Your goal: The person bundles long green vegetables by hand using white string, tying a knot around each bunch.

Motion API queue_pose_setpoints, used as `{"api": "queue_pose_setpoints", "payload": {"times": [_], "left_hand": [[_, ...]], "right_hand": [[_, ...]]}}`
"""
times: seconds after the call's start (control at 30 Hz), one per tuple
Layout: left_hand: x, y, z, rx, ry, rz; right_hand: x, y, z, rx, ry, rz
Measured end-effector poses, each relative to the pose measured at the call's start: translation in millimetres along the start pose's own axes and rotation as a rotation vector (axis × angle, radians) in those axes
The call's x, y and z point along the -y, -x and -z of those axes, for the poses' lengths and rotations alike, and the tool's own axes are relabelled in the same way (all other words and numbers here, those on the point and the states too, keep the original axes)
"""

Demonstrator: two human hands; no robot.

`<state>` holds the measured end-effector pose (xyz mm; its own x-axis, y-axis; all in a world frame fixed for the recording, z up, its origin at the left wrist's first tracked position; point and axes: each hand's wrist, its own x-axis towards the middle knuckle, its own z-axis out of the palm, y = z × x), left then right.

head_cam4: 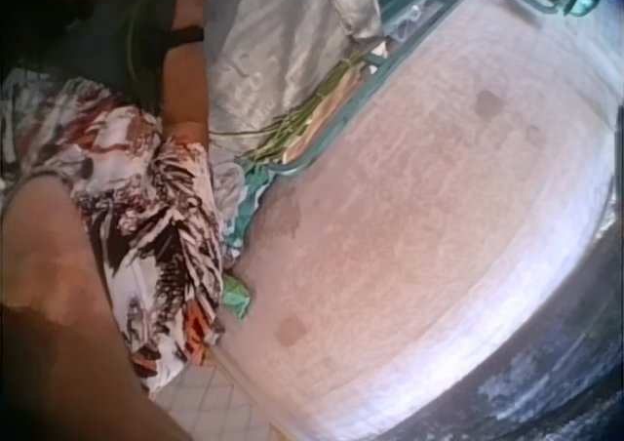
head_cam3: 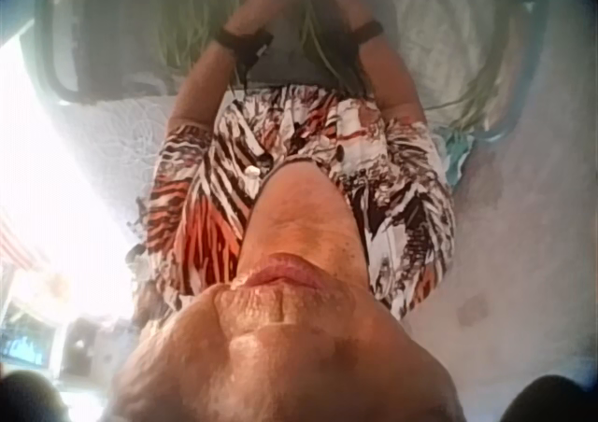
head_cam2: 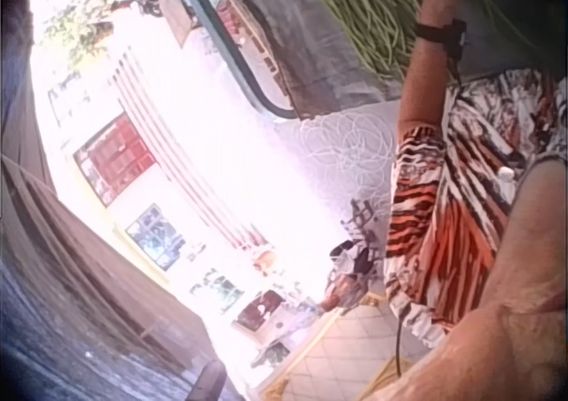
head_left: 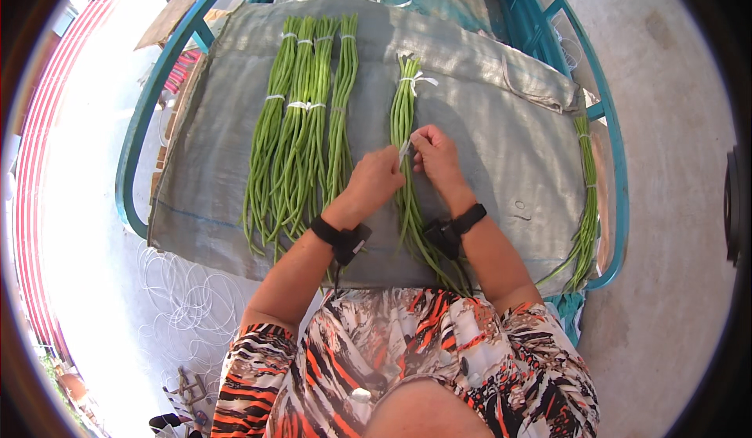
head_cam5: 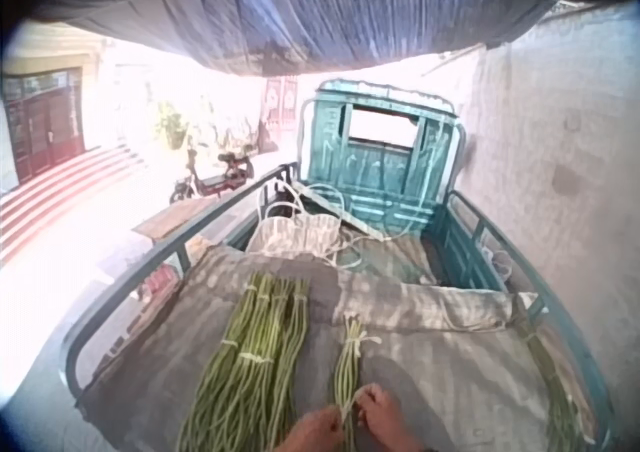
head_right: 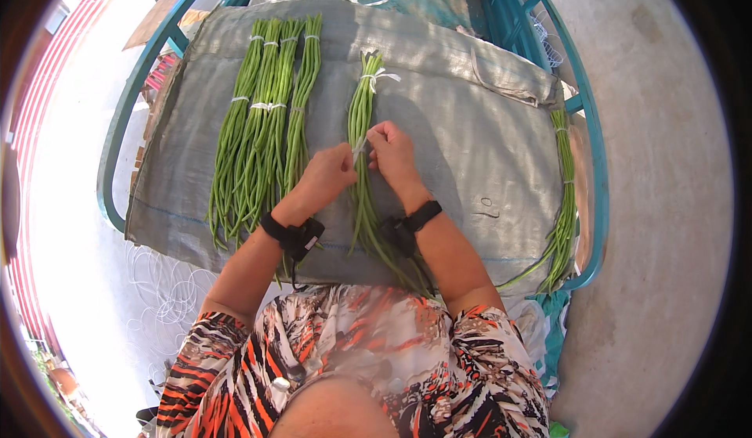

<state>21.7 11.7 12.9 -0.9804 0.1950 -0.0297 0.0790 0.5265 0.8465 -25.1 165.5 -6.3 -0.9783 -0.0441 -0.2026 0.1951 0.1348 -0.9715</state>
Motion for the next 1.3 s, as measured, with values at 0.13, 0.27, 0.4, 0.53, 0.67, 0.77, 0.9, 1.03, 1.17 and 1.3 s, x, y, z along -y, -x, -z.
{"api": "queue_pose_setpoints", "payload": {"times": [0.13, 0.27, 0.4, 0.53, 0.67, 0.77, 0.9, 1.03, 1.17, 1.3], "left_hand": [[17.2, 3.7, -11.4, -0.108, 0.076, -0.038], [19.1, 7.6, -22.2, -0.247, 0.068, -0.057], [10.9, 9.7, -24.0, -0.208, 0.016, 0.195], [14.6, 8.7, -23.4, -0.207, 0.066, 0.188], [7.9, 5.8, -25.4, -0.081, 0.376, 0.265], [-4.1, 11.9, -19.0, -0.028, 0.494, 0.275], [-1.4, 12.2, -26.6, -0.115, 0.486, 0.176], [-5.1, 4.7, -39.2, -0.032, 0.544, 0.225], [3.2, -6.5, -42.4, -0.027, 0.699, 0.214], [1.0, -10.5, -34.4, 0.120, 0.746, 0.282]], "right_hand": [[14.1, 4.3, 4.6, 0.010, 0.043, -0.080], [34.4, 2.2, 20.1, -0.163, 0.276, 0.107], [42.9, 4.3, 17.8, -0.153, 0.527, 0.500], [54.0, 36.3, -13.9, -0.018, 0.853, 0.271], [30.3, 30.3, -13.5, -0.026, 0.805, 0.162], [12.9, 21.1, -1.6, -0.072, 0.603, 0.130], [10.9, 23.1, 3.2, -0.081, 0.070, -0.033], [16.5, 26.9, 9.8, 0.003, -0.109, -0.164], [16.7, 24.0, 14.0, 0.067, -0.008, -0.155], [30.7, 0.9, 34.6, 0.242, 0.262, -0.120]]}}
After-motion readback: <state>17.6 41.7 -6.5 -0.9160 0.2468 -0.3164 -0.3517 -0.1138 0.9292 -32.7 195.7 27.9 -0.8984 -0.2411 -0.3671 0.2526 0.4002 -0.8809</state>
